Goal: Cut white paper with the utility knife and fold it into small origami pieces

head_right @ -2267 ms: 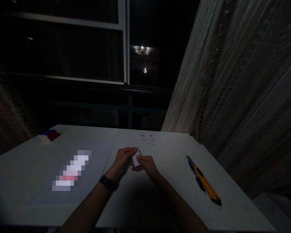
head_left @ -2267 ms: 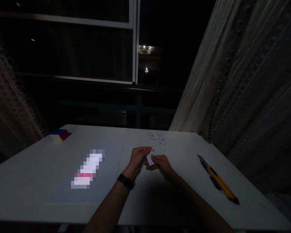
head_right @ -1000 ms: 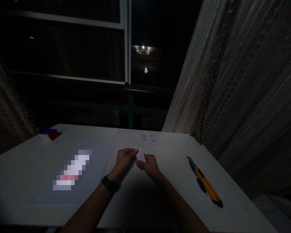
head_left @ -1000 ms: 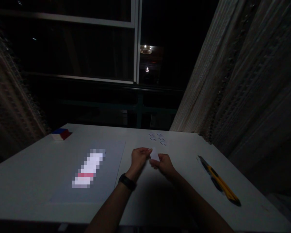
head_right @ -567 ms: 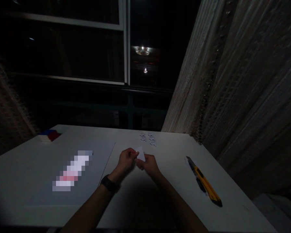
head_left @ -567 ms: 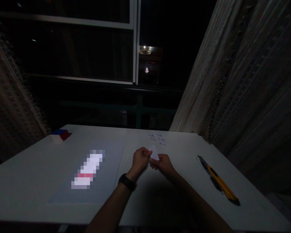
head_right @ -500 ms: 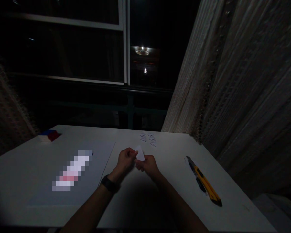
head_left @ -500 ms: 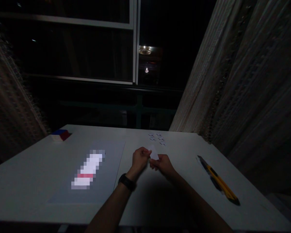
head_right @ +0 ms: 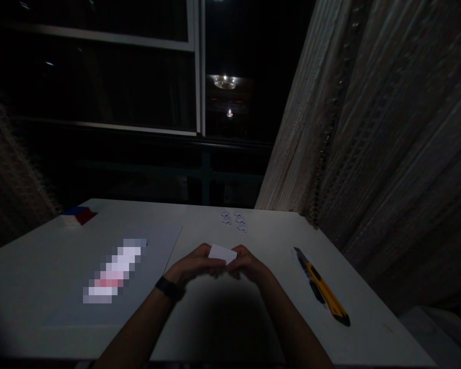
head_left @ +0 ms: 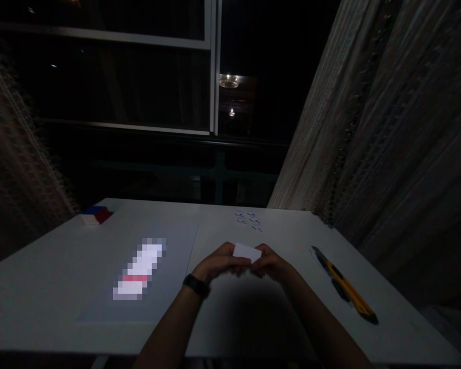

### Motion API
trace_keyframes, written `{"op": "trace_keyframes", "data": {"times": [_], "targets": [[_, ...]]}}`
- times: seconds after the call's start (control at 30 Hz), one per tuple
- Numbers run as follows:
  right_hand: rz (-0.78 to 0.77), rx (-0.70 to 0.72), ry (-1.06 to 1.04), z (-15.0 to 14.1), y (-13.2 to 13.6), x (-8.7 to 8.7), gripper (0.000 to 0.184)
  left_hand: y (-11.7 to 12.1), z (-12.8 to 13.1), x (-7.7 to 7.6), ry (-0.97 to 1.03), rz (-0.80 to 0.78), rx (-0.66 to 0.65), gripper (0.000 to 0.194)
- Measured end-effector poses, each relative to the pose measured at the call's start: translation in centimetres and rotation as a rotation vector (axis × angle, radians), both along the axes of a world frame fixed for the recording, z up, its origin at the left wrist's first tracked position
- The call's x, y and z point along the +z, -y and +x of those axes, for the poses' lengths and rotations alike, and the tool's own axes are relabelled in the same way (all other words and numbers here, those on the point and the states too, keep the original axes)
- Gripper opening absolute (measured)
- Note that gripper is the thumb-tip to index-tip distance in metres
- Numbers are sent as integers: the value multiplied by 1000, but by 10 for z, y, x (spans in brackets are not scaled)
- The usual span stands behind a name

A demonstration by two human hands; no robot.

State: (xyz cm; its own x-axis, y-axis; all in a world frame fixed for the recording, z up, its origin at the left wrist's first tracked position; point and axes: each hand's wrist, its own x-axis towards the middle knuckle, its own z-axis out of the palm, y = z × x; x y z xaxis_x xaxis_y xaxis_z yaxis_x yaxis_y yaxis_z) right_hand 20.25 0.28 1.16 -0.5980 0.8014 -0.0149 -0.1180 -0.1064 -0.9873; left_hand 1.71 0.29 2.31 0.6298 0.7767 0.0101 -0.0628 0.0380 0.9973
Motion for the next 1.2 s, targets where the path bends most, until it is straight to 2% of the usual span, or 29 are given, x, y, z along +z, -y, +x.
{"op": "trace_keyframes", "data": {"times": [0.17, 0.27, 0.5, 0.57, 0.83, 1.0, 1.2], "targets": [[23, -39, -93, -6, 1, -2, 26, -5, 7, -8, 163, -88, 123, 17], [39, -70, -118, -11, 1, -3, 28, -8, 9, -12, 231, -94, 134, 17], [36, -342, -187, -16, -4, -5, 26, -11, 9, -15, 268, -86, 201, 27], [21, -377, -204, -17, -5, -6, 27, -12, 9, -15, 262, -80, 210, 31], [-40, -433, -291, -31, -2, -7, 30, -9, 15, -13, 323, -124, 260, 27], [-74, -396, -284, -32, -1, -5, 31, -7, 15, -10, 290, -125, 281, 28], [-13, -380, -261, -25, -1, -7, 33, -5, 12, -8, 299, -106, 259, 27]]}}
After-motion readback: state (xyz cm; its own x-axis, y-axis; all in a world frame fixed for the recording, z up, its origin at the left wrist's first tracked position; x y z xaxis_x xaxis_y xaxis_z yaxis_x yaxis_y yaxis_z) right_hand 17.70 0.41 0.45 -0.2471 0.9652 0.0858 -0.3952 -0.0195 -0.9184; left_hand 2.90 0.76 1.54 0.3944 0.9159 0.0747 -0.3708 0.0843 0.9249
